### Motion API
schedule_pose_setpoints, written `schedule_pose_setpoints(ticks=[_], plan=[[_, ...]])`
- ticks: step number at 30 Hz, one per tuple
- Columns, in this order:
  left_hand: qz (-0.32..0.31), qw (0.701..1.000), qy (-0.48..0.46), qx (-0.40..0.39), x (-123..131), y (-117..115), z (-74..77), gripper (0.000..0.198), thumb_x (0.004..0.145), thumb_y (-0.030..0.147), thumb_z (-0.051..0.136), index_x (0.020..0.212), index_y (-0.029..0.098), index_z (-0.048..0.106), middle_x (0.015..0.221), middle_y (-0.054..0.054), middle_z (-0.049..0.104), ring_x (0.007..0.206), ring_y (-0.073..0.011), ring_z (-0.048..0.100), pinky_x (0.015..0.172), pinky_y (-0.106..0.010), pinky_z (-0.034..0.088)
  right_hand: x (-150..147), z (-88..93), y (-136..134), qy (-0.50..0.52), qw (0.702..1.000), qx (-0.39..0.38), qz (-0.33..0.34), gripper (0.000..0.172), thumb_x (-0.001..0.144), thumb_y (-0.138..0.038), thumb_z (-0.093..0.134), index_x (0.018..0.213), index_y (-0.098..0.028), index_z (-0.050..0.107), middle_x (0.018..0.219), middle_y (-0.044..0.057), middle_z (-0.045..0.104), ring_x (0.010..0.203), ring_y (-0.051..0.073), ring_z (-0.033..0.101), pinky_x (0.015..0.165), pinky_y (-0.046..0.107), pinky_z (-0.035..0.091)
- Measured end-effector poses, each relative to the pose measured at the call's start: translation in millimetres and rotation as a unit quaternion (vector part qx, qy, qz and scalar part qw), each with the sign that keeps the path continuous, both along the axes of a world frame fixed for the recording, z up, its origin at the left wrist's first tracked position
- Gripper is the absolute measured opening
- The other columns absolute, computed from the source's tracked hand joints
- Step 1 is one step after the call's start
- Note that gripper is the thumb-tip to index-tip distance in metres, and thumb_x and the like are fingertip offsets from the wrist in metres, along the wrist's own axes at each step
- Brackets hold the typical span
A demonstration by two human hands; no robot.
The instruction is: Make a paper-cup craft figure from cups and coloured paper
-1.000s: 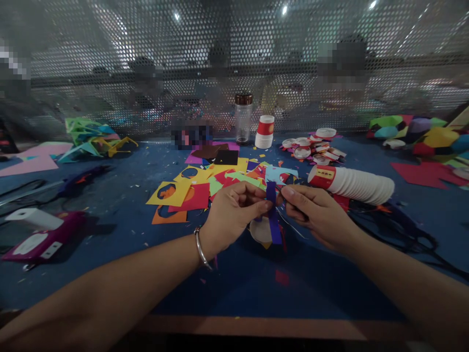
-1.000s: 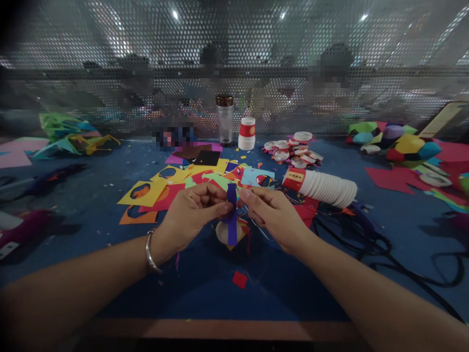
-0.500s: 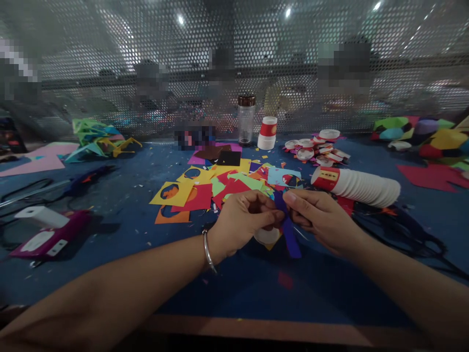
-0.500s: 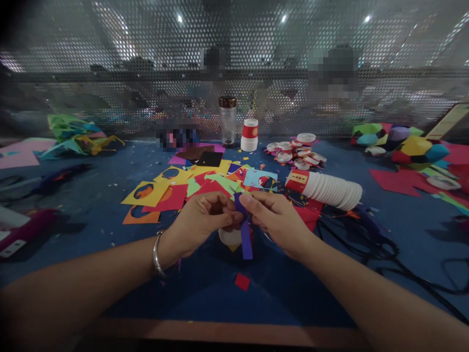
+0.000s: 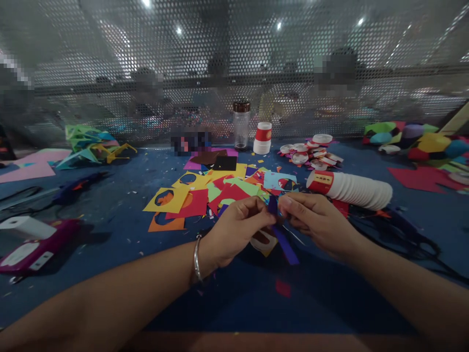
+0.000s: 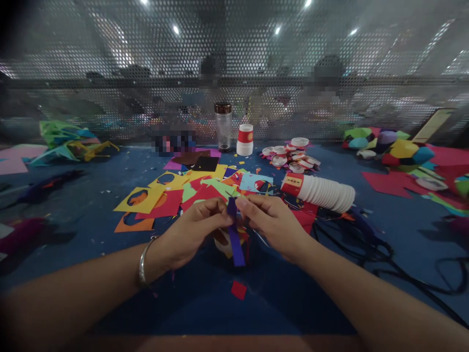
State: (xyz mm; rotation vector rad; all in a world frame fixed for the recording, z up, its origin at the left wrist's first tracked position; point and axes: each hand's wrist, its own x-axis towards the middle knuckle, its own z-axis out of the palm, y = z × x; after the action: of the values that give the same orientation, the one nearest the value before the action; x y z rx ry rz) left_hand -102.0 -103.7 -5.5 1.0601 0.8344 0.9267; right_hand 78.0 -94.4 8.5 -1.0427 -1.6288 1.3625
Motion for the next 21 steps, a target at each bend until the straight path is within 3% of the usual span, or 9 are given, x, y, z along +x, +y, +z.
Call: schedule_pose_setpoints(ticks=[4,9,12,14,17,21], plan=[[-0.002,0.999,0.017,0.029,-1.2,1.8,0.4,0.023,0.073,0.027,0.072,0.067,0.020,0.051,0.059,0.006,0.056,0.051,-0.0052,0.050,0.052,-0.018,0.043,0.6,0.8,-0.1,0.000,1.000,0.010,-0.012,0.062,0.081,-0.077,0.070,0.062,-0.020,0.051,0.053,-0.010,0.027,0.046,0.005,0.018,0.041,0.025,0.010],[-0.039,0.998,-0.019,0.038,-2.3,0.4,3.6,0.029,0.073,0.027,0.079,0.067,0.019,0.052,0.062,0.004,0.062,0.052,-0.0045,0.051,0.049,-0.016,0.037,-0.4,0.3,2.0,0.023,0.999,-0.011,-0.041,0.064,0.075,-0.076,0.076,0.061,-0.021,0.047,0.056,-0.008,0.032,0.046,0.005,0.023,0.041,0.024,0.011],[-0.012,0.997,-0.023,0.067,-2.7,1.7,2.1,0.028,0.069,0.025,0.086,0.071,0.017,0.059,0.064,0.005,0.062,0.052,-0.0034,0.049,0.051,-0.017,0.041,-0.4,0.0,3.1,0.037,0.997,-0.019,-0.067,0.065,0.069,-0.076,0.081,0.062,-0.020,0.050,0.056,-0.009,0.033,0.045,0.004,0.020,0.040,0.024,0.010],[0.016,0.996,-0.011,0.091,-3.5,3.8,-0.1,0.023,0.068,0.023,0.086,0.076,0.017,0.066,0.068,0.004,0.066,0.057,-0.0057,0.056,0.056,-0.018,0.047,-0.2,-0.4,3.5,0.041,0.997,-0.022,-0.068,0.065,0.067,-0.077,0.081,0.063,-0.020,0.051,0.055,-0.009,0.032,0.046,0.004,0.019,0.040,0.023,0.009],[0.076,0.985,0.038,0.151,-5.5,5.8,-2.6,0.011,0.070,0.020,0.081,0.079,0.018,0.075,0.074,0.001,0.073,0.066,-0.0096,0.065,0.064,-0.022,0.053,0.5,-1.6,3.9,0.029,0.998,-0.017,-0.055,0.065,0.070,-0.079,0.078,0.064,-0.020,0.051,0.055,-0.010,0.029,0.047,0.004,0.019,0.040,0.023,0.010],[0.125,0.960,0.112,0.225,-7.0,3.2,-2.2,0.008,0.074,0.018,0.077,0.079,0.021,0.081,0.075,-0.001,0.078,0.068,-0.0114,0.066,0.064,-0.022,0.052,2.5,-4.4,4.6,-0.002,0.999,0.010,-0.034,0.064,0.077,-0.078,0.073,0.064,-0.021,0.048,0.056,-0.010,0.027,0.048,0.004,0.019,0.041,0.023,0.011]])
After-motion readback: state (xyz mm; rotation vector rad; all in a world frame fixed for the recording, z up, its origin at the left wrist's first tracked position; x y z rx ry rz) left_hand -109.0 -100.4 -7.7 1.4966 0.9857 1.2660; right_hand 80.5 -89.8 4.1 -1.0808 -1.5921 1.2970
